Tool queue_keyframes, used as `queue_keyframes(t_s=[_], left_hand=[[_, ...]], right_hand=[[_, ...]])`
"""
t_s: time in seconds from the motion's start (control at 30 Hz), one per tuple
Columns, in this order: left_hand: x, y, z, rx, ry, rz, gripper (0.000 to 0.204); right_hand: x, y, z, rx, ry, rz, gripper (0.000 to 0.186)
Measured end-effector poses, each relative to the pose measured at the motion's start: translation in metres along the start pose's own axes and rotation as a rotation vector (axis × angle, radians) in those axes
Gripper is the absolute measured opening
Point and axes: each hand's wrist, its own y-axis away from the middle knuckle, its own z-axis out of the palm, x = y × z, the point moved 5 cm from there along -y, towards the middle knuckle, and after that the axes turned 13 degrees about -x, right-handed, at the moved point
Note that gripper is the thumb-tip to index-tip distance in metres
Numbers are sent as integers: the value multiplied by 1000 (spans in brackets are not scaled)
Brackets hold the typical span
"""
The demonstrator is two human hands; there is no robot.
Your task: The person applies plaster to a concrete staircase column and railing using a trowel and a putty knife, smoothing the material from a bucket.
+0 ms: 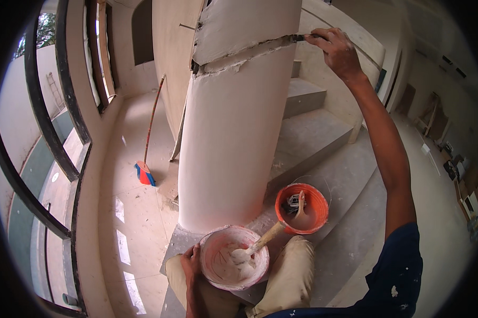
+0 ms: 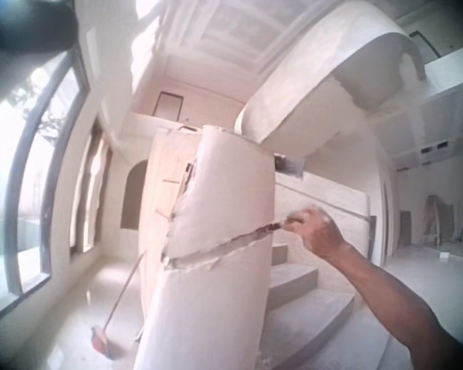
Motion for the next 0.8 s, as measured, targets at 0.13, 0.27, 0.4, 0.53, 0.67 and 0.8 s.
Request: queue_keyframes(t_s=[0.13,0.27,0.4,0.53,0.67,0.8], left_hand=[[3,2,-5,19,-87,25,45],[4,4,-8,28,-19,5,46],[-3,2,-6,33,7,11,45],[-2,-3,0,30,-71,57,44],[1,2,-4,30,-7,15,45],[4,4,-6,27,-37,1,46]], right_hand=[[25,27,-3,-7,2,157,40],[-11,18,-15,34,-182,45,38],[-23,4,-12,82,-213,-6,36],[16,18,-5,19,-99,173,29],[-8,31,-27,36,-465,511,22],[-51,27,-42,-5,-792,729,28]])
